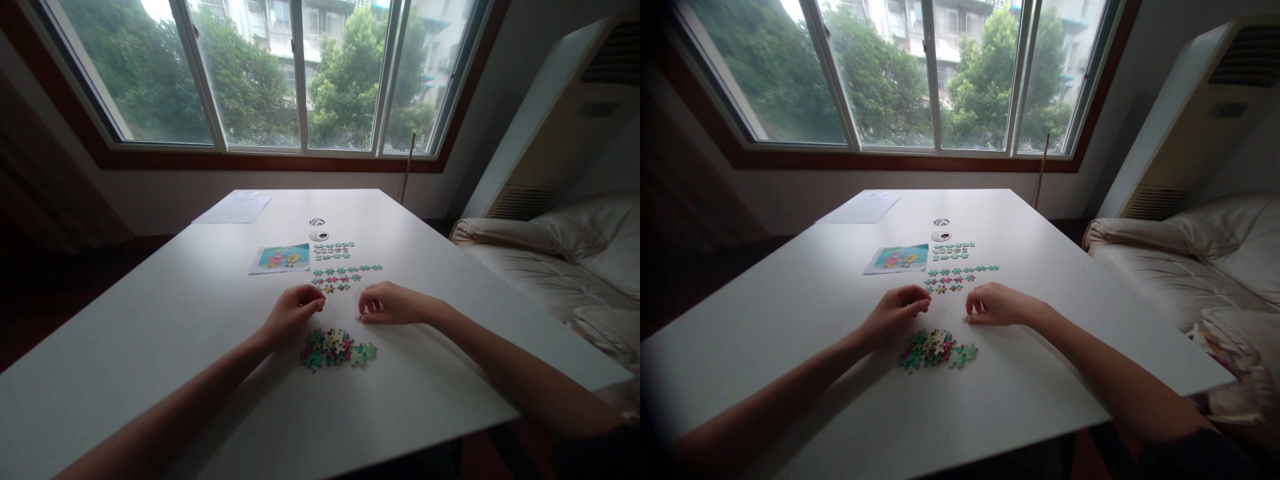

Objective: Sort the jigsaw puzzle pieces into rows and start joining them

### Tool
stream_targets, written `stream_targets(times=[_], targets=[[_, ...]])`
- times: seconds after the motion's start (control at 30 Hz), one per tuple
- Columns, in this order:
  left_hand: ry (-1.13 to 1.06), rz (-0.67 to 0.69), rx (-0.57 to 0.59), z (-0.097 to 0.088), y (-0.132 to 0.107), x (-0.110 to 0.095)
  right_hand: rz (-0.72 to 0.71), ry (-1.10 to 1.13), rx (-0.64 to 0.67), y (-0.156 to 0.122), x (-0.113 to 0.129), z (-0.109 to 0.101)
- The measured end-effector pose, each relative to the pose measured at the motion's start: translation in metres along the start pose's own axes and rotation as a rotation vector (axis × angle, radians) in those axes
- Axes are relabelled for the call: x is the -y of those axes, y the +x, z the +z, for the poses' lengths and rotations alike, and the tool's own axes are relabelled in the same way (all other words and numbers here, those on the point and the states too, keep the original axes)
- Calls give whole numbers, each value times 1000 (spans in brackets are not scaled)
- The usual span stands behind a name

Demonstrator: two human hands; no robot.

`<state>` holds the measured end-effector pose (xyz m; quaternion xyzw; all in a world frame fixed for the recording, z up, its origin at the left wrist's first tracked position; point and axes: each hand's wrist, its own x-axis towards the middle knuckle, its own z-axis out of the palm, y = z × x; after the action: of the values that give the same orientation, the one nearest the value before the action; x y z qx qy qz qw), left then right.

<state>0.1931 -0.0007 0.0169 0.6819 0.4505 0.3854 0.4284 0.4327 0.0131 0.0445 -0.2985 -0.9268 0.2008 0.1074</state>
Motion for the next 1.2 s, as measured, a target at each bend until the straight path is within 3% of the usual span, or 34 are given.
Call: stream_targets(times=[0.2, 0.47, 0.77, 0.97, 1.2], targets=[[140, 77, 19, 2, -3, -5, -13, -24, -207, 6, -1, 9], [326, 202, 90, 11, -13, -22, -64, -67, -217, 11, 21, 21], [399, 279, 103, 15, -15, -20, -39, -38, -386, 14, 32, 24], [271, 142, 54, 13, -11, -19, 124, 181, -559, 17, 30, 28], [72, 44, -32, 10, -7, -17, 194, 306, -519, 20, 27, 41]])
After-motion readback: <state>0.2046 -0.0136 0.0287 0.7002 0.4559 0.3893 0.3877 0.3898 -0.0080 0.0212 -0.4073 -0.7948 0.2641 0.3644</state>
